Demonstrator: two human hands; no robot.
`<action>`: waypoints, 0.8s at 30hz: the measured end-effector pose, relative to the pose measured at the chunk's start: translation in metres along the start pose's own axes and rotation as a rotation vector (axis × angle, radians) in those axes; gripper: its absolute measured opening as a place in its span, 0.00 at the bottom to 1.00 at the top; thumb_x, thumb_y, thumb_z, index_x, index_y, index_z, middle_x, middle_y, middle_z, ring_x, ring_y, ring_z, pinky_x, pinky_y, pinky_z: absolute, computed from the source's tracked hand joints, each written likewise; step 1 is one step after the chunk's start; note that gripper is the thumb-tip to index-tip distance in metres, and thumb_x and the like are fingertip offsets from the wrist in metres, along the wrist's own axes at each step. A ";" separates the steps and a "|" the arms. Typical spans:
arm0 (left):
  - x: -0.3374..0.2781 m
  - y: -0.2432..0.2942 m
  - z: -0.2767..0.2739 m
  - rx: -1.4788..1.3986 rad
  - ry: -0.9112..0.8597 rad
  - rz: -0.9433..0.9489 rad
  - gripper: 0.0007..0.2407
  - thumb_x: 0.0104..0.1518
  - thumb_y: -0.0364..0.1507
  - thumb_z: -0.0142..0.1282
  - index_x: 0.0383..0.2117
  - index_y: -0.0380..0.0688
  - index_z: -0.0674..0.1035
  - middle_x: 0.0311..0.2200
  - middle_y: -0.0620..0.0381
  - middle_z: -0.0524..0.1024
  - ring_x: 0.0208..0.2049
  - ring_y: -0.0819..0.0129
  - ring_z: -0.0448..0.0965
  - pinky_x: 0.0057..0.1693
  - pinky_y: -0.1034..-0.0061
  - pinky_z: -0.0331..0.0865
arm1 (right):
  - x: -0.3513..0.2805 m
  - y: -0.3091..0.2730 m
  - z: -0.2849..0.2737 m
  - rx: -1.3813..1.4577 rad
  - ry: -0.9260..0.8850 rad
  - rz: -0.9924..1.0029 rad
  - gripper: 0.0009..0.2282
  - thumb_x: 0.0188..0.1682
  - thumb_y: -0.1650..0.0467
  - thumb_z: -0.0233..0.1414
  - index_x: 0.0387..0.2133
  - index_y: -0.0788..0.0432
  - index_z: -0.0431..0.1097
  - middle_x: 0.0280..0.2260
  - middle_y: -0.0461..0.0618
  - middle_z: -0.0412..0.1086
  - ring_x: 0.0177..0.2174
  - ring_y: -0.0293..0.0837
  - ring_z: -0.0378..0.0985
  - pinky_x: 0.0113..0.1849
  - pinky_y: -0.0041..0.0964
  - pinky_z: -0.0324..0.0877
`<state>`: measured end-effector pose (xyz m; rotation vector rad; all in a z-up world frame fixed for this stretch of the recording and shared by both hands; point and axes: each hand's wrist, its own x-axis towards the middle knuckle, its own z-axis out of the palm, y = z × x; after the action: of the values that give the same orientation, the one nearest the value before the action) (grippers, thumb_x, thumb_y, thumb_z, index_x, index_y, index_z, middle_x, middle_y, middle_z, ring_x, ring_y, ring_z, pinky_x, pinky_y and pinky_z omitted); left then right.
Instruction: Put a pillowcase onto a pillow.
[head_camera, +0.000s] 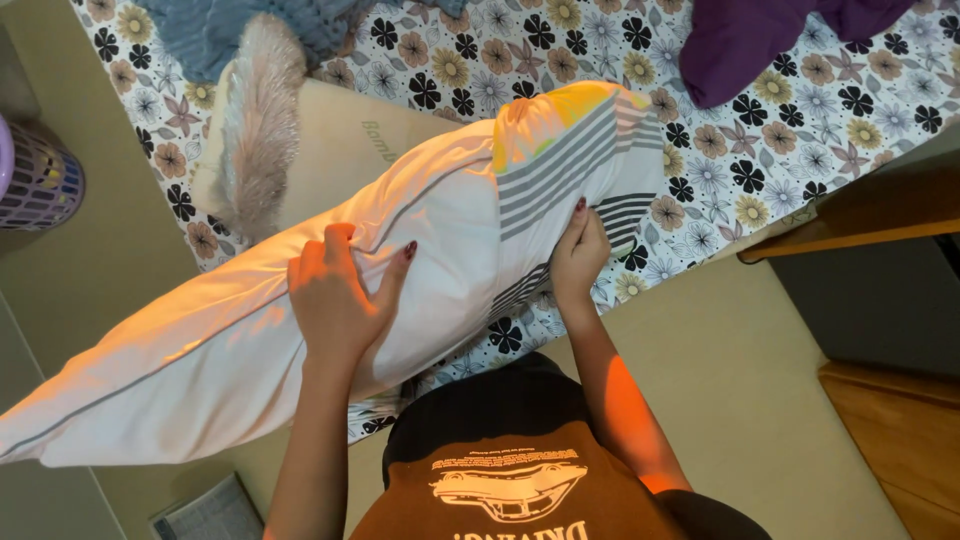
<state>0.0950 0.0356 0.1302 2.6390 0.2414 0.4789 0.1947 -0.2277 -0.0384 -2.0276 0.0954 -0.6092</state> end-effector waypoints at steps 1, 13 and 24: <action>0.003 -0.004 0.003 0.001 0.005 -0.001 0.23 0.55 0.44 0.65 0.45 0.36 0.75 0.34 0.43 0.74 0.38 0.45 0.72 0.48 0.54 0.64 | 0.004 0.000 0.001 0.004 -0.001 -0.004 0.18 0.64 0.67 0.44 0.26 0.68 0.64 0.20 0.51 0.58 0.23 0.40 0.58 0.28 0.38 0.58; 0.048 -0.061 0.039 -0.085 0.230 0.076 0.21 0.62 0.39 0.70 0.23 0.39 0.70 0.20 0.47 0.68 0.22 0.49 0.68 0.31 0.61 0.61 | 0.060 0.041 -0.002 -0.063 0.146 -0.122 0.16 0.59 0.72 0.50 0.20 0.68 0.66 0.14 0.49 0.57 0.16 0.37 0.56 0.20 0.37 0.52; 0.078 -0.080 0.029 0.114 0.417 0.259 0.10 0.72 0.29 0.62 0.49 0.37 0.74 0.45 0.43 0.71 0.49 0.44 0.70 0.58 0.56 0.66 | 0.097 0.068 0.034 -0.102 -0.046 -0.132 0.18 0.60 0.66 0.49 0.23 0.69 0.66 0.19 0.62 0.62 0.19 0.50 0.58 0.26 0.46 0.58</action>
<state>0.1711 0.1137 0.0922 2.6667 0.0527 1.1343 0.3069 -0.2664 -0.0719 -2.1578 -0.0352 -0.6513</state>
